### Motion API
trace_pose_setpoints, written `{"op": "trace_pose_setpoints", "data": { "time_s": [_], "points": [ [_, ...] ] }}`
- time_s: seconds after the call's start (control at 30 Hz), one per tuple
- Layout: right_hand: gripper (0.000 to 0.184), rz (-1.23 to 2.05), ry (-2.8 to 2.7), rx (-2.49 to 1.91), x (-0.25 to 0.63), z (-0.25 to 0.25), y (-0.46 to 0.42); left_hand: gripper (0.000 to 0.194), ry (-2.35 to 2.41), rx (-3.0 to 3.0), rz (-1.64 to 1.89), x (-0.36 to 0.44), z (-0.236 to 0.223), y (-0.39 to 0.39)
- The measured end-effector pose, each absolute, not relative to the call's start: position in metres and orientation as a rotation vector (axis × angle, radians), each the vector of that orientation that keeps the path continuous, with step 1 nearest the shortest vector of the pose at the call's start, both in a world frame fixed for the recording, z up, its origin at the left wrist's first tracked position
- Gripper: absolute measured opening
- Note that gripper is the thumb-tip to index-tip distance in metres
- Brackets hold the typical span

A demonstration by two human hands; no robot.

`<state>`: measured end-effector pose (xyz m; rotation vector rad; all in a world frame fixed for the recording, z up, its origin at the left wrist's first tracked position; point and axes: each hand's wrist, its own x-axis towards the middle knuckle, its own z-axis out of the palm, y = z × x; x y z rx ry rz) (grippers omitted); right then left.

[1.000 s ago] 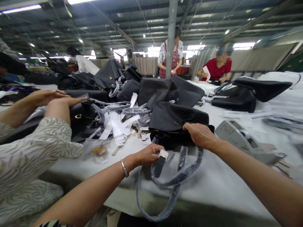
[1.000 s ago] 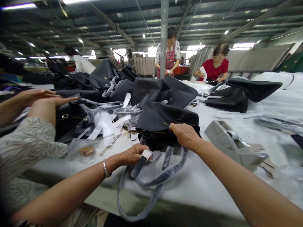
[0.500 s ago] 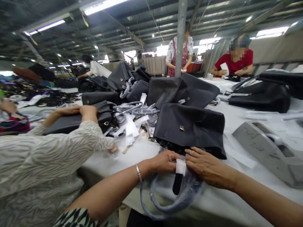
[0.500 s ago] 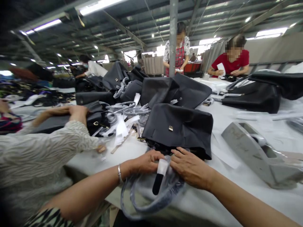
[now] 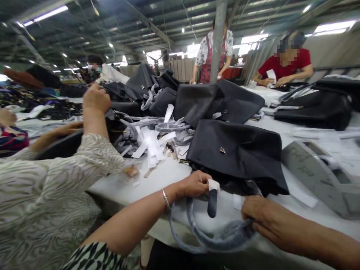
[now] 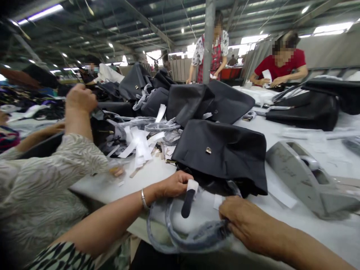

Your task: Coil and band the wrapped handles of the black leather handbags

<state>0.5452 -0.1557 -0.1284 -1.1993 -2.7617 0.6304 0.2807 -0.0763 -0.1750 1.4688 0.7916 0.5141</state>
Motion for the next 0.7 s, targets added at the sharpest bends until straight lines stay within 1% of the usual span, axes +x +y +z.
{"op": "trace_pose_setpoints", "data": {
  "time_s": [0.07,0.1,0.2,0.3,0.33,0.37,0.43,0.47,0.57,0.63,0.7],
  "points": [
    [0.043,0.727,-2.784,-1.175,0.544,-0.12,-0.151,0.033,0.785,1.448,0.517,0.281,-0.175,-0.074],
    [0.049,0.717,-2.772,-1.157,0.544,-0.115,-0.148,0.032,0.787,1.437,0.528,0.282,-0.174,-0.074],
    [0.051,0.472,-2.614,-1.142,0.535,-0.102,-0.136,0.033,0.805,1.395,0.582,0.285,-0.17,-0.072],
    [0.054,0.22,-2.471,-1.102,0.511,-0.102,-0.124,0.037,0.8,1.348,0.635,0.293,-0.165,-0.069],
    [0.052,0.195,-2.449,-1.07,0.502,-0.105,-0.118,0.039,0.794,1.333,0.655,0.296,-0.164,-0.069],
    [0.046,0.214,-2.411,-1.046,0.493,-0.108,-0.112,0.042,0.786,1.32,0.67,0.299,-0.164,-0.068],
    [0.031,0.359,-2.239,-1.059,0.481,-0.114,-0.097,0.049,0.771,1.303,0.682,0.304,-0.165,-0.067],
    [0.026,0.451,-2.119,-1.09,0.479,-0.116,-0.089,0.052,0.763,1.301,0.679,0.306,-0.167,-0.067],
    [0.026,0.578,-1.818,-1.193,0.48,-0.11,-0.072,0.054,0.738,1.307,0.668,0.309,-0.173,-0.066],
    [0.028,0.564,-1.712,-1.197,0.486,-0.099,-0.066,0.05,0.737,1.37,0.675,0.312,-0.177,-0.065],
    [0.024,0.564,-1.584,-1.156,0.493,-0.084,-0.065,0.043,0.744,1.505,0.703,0.315,-0.177,-0.065]
  ]
}}
